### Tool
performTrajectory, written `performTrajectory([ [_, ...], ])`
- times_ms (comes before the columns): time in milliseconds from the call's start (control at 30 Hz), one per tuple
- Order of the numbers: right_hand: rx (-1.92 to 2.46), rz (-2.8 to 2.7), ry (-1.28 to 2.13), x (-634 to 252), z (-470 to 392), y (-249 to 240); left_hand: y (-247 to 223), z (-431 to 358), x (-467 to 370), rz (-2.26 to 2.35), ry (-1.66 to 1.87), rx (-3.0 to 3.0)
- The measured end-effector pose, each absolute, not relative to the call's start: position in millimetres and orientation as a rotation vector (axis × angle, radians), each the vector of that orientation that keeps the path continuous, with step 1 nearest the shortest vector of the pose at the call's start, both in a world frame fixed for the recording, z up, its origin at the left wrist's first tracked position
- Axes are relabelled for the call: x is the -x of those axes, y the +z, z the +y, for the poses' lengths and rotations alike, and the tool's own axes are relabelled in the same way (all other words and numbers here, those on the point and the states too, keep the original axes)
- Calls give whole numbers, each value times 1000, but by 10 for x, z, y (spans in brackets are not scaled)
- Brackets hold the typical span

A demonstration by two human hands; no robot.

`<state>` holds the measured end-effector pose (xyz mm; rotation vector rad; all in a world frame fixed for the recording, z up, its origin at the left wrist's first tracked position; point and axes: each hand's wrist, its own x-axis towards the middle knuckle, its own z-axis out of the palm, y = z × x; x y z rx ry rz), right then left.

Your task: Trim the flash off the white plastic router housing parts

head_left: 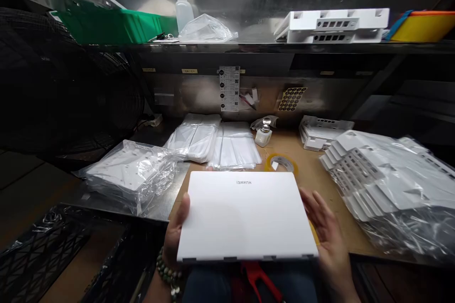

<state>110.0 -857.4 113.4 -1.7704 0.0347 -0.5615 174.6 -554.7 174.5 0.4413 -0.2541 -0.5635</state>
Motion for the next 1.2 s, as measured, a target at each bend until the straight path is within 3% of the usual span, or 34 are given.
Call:
performTrajectory([
  [167,1508,175,-278,-858,-8601,1058,1828,-5585,-1726,-228,-511,-517],
  [400,1636,154,-363,-742,-8565,1196,1958,-5713,-1703,37,-260,-840],
  [933,1552,65,-339,-825,-8494,1248,1679,-5307,-1746,149,-190,-1216],
  [1200,1704,70,-362,-982,-8497,1035,1696,-5312,-1734,-159,155,-1438],
])
